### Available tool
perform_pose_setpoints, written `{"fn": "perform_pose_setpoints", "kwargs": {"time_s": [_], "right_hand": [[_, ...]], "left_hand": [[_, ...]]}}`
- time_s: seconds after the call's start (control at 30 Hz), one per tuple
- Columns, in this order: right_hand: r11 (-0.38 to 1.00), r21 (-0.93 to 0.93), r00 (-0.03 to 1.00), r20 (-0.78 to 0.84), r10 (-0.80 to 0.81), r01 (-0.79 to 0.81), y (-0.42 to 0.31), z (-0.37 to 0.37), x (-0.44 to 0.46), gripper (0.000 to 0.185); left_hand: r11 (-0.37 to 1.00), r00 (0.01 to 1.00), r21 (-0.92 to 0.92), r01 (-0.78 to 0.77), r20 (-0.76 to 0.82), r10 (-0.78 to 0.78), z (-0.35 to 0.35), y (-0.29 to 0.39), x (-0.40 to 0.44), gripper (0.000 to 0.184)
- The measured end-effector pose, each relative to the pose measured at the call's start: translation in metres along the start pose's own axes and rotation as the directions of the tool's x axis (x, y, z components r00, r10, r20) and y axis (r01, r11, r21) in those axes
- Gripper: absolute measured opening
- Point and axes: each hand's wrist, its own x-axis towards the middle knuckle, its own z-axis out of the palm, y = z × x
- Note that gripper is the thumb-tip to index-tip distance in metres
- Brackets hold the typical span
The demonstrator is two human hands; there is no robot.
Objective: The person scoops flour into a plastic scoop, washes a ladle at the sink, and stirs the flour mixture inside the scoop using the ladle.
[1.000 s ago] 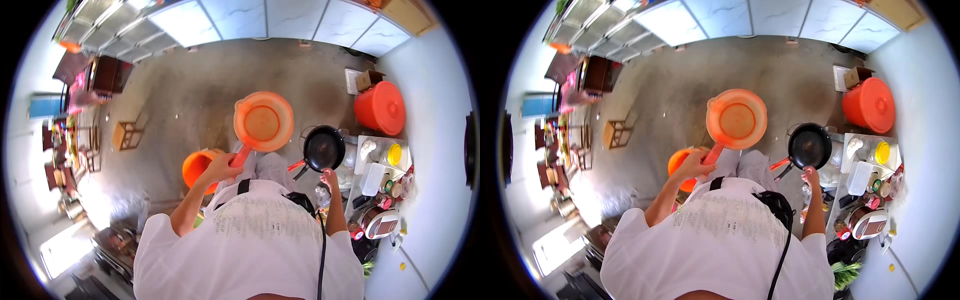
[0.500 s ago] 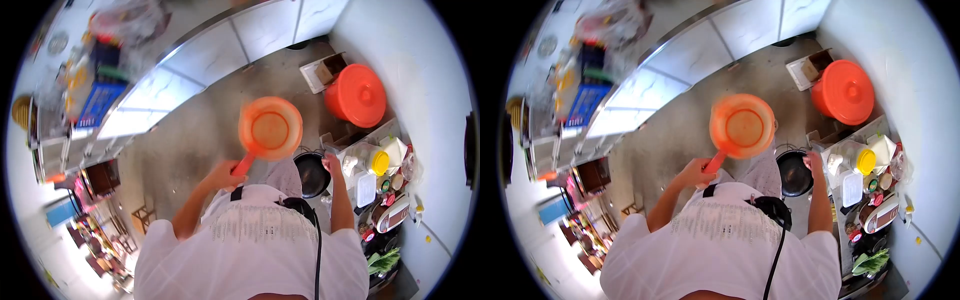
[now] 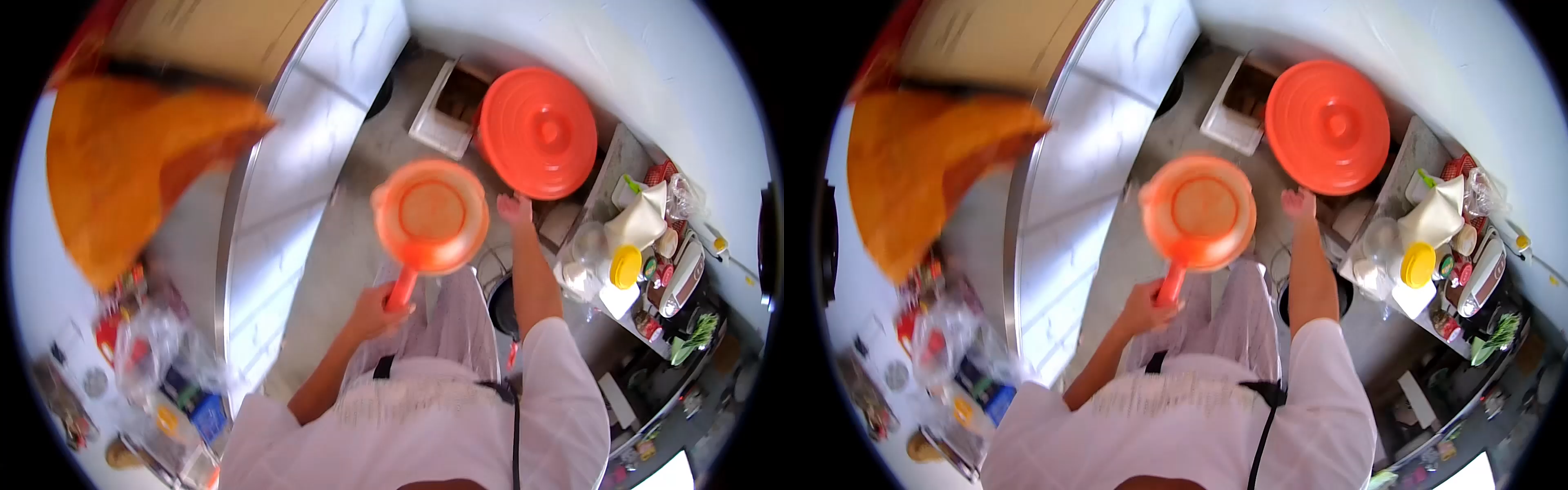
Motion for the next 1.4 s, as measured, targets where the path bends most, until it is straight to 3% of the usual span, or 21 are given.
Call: {"fn": "perform_pose_setpoints", "kwargs": {"time_s": [0.03, 0.1, 0.13, 0.23, 0.37, 0.47, 0.53, 0.6, 0.63, 0.67, 0.83, 0.9, 0.97, 1.03, 1.1, 1.17, 1.27, 1.33, 1.4], "right_hand": [[0.999, 0.03, 1.0, 0.009, -0.02, 0.02, -0.005, 0.028, 0.011, 0.034], [0.994, 0.089, 0.962, -0.269, -0.037, 0.063, 0.011, 0.034, 0.007, 0.039], [0.987, 0.137, 0.985, -0.16, -0.06, 0.083, 0.012, 0.026, 0.014, 0.039], [0.967, 0.251, 0.996, -0.089, -0.011, 0.033, 0.004, 0.027, 0.02, 0.038], [0.961, 0.276, 0.989, -0.143, 0.02, 0.021, 0.001, 0.029, -0.014, 0.035], [0.978, 0.151, 0.983, -0.138, -0.122, 0.143, -0.026, 0.054, -0.058, 0.026], [0.894, 0.115, 0.88, 0.164, -0.446, 0.433, -0.056, 0.08, -0.099, 0.017], [0.835, 0.087, 0.799, 0.252, -0.546, 0.544, -0.095, 0.127, -0.126, 0.014], [0.829, 0.069, 0.804, 0.215, -0.555, 0.555, -0.114, 0.142, -0.127, 0.013], [0.829, 0.043, 0.817, 0.146, -0.557, 0.557, -0.128, 0.153, -0.126, 0.012], [0.862, 0.051, 0.856, 0.103, -0.507, 0.504, -0.148, 0.157, -0.112, 0.009], [0.864, 0.035, 0.839, 0.22, -0.497, 0.502, -0.145, 0.146, -0.108, 0.014], [0.85, -0.001, 0.811, 0.302, -0.501, 0.526, -0.13, 0.153, -0.127, 0.014], [0.833, -0.028, 0.775, 0.385, -0.501, 0.553, -0.117, 0.155, -0.125, 0.014], [0.886, -0.268, 0.906, 0.305, -0.294, 0.378, -0.099, 0.132, -0.085, 0.016], [0.867, -0.415, 0.958, 0.192, -0.212, 0.275, -0.084, 0.085, 0.013, 0.028], [0.569, -0.818, 0.961, -0.084, -0.265, 0.085, -0.072, 0.044, 0.147, 0.027], [0.237, -0.972, 0.906, -0.102, -0.411, -0.002, -0.061, 0.043, 0.197, 0.027], [0.041, -0.997, 0.877, -0.075, -0.475, -0.063, -0.05, 0.043, 0.235, 0.027]], "left_hand": [[0.999, 1.0, 0.027, -0.022, 0.014, 0.022, -0.016, 0.012, 0.03, 0.032], [0.99, 0.998, 0.126, -0.058, 0.031, 0.054, -0.036, 0.018, 0.046, 0.031], [0.996, 0.997, 0.091, 0.021, 0.067, -0.027, -0.044, 0.027, 0.054, 0.029], [0.992, 0.995, 0.13, 0.003, 0.099, -0.016, -0.063, 0.04, 0.082, 0.033], [0.978, 0.987, 0.21, 0.013, 0.153, -0.046, -0.08, 0.05, 0.11, 0.033], [0.983, 0.99, 0.184, 0.011, 0.138, -0.037, -0.081, 0.057, 0.121, 0.033], [0.983, 0.99, 0.185, -0.002, 0.14, -0.025, -0.081, 0.058, 0.128, 0.033], [0.982, 0.99, 0.187, -0.004, 0.142, -0.023, -0.079, 0.053, 0.13, 0.033], [0.985, 0.99, 0.173, -0.007, 0.138, -0.017, -0.078, 0.052, 0.135, 0.033], [0.987, 0.991, 0.157, -0.013, 0.135, -0.008, -0.075, 0.052, 0.139, 0.033], [0.989, 0.993, 0.149, 0.013, 0.117, -0.031, -0.068, 0.057, 0.15, 0.033], [0.989, 0.994, 0.145, -0.002, 0.109, -0.013, -0.063, 0.053, 0.155, 0.032], [0.996, 0.991, 0.05, 0.08, 0.106, -0.085, -0.059, 0.056, 0.159, 0.032], [0.997, 0.996, 0.076, 0.028, 0.087, -0.035, -0.054, 0.046, 0.165, 0.032], [0.995, 0.997, 0.102, -0.02, 0.07, 0.013, -0.049, 0.039, 0.176, 0.032], [0.999, 0.997, 0.008, 0.039, 0.062, -0.039, -0.042, 0.034, 0.184, 0.032], [0.978, 0.988, -0.137, 0.155, 0.04, -0.151, -0.032, 0.034, 0.194, 0.03], [0.982, 0.991, -0.135, 0.135, 0.012, -0.134, -0.023, 0.025, 0.203, 0.025], [0.985, 0.993, -0.13, 0.111, -0.012, -0.113, -0.017, 0.017, 0.215, 0.022]]}}
